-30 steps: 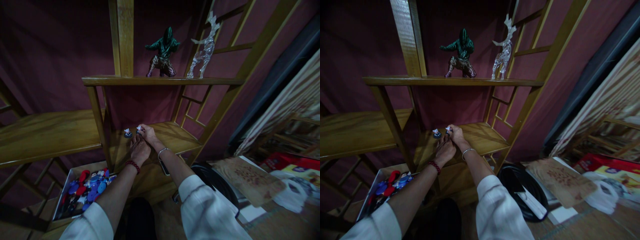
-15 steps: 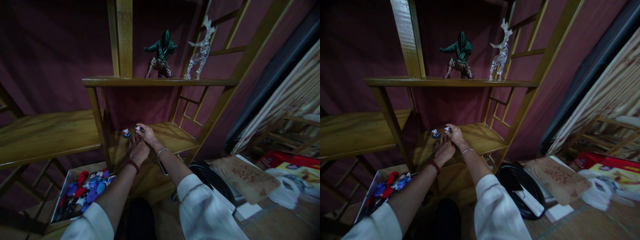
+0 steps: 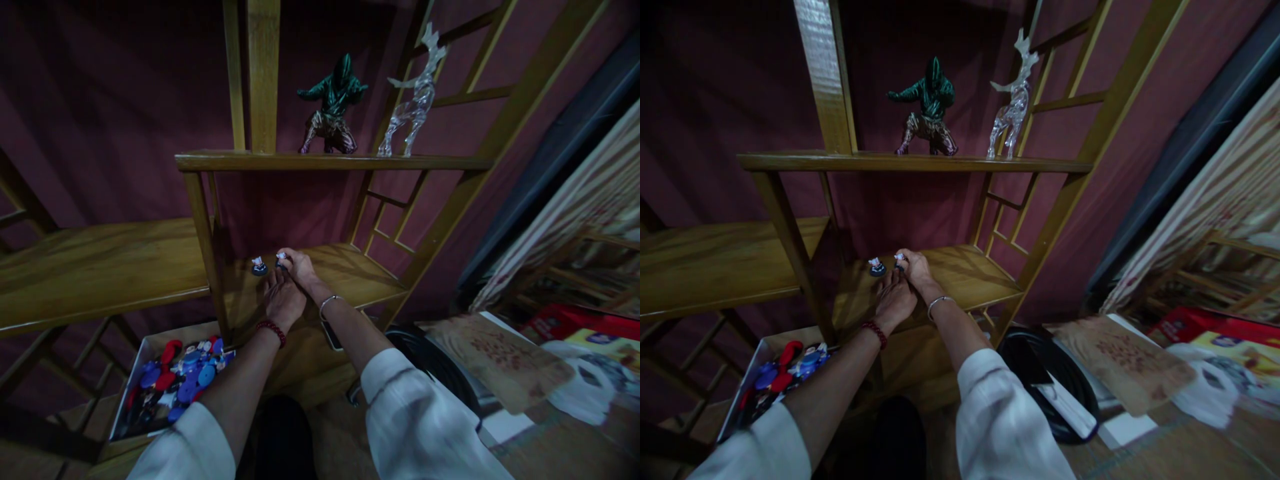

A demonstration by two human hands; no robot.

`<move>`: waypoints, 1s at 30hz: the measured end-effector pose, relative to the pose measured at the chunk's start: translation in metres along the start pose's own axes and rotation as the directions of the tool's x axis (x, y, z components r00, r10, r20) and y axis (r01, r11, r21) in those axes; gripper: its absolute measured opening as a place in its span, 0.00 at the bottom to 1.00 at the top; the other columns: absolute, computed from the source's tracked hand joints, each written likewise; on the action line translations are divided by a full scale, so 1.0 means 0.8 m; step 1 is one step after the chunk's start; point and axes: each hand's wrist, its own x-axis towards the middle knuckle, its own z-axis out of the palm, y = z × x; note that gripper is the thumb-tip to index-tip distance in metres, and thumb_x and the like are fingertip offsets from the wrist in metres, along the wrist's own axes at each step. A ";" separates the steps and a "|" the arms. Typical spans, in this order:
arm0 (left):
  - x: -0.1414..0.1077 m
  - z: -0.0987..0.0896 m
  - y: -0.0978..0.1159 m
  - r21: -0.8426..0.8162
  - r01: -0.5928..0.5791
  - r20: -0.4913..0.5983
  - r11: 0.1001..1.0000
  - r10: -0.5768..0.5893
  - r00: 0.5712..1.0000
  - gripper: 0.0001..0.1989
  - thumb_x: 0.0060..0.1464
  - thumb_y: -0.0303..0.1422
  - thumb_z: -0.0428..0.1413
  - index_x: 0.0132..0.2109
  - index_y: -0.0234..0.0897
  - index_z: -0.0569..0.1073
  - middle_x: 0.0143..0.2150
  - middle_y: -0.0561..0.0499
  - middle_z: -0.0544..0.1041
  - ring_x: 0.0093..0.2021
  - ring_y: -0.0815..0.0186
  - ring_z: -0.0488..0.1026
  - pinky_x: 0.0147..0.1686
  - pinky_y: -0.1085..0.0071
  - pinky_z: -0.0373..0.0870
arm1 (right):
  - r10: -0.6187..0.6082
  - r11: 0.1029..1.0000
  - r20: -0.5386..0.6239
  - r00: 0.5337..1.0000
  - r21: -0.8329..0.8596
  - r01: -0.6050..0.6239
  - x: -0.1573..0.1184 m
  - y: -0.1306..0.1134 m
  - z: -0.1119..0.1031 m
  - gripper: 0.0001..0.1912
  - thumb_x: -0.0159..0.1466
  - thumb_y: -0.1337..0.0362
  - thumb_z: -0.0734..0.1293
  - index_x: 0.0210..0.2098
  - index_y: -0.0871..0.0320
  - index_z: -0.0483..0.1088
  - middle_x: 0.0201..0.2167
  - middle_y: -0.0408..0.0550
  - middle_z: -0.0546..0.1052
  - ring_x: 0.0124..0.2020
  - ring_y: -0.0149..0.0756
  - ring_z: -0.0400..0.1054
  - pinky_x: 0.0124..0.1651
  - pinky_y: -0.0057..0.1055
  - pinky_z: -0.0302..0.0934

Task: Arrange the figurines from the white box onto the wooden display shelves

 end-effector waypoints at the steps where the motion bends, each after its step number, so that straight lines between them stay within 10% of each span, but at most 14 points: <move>1: 0.000 0.001 0.000 0.002 -0.001 -0.009 1.000 0.001 1.000 0.23 0.54 0.31 0.39 0.56 0.28 0.62 0.58 0.37 0.62 0.59 0.54 0.54 0.56 0.59 0.50 | 0.003 1.000 0.001 1.000 -0.005 -0.003 0.000 -0.001 0.000 0.08 0.57 0.66 0.63 0.36 0.54 0.71 0.30 0.41 0.75 0.33 0.32 0.68 0.40 0.27 0.61; 23: 0.000 -0.001 -0.002 -0.039 0.001 0.034 0.999 0.001 0.999 0.26 0.54 0.29 0.38 0.59 0.23 0.58 0.62 0.37 0.57 0.63 0.56 0.46 0.59 0.60 0.44 | 0.044 0.993 -0.022 0.999 -0.106 -0.046 -0.004 -0.009 -0.003 0.20 0.57 0.64 0.64 0.50 0.57 0.65 0.40 0.48 0.75 0.40 0.35 0.68 0.48 0.32 0.61; 30: -0.003 -0.005 -0.003 -0.130 0.020 -0.010 0.991 -0.022 1.000 0.26 0.54 0.32 0.40 0.60 0.30 0.56 0.61 0.40 0.59 0.63 0.57 0.48 0.59 0.60 0.45 | -0.121 0.979 -0.093 0.988 -0.173 0.104 -0.005 -0.013 -0.007 0.23 0.56 0.60 0.65 0.51 0.60 0.65 0.48 0.53 0.71 0.50 0.40 0.62 0.55 0.39 0.55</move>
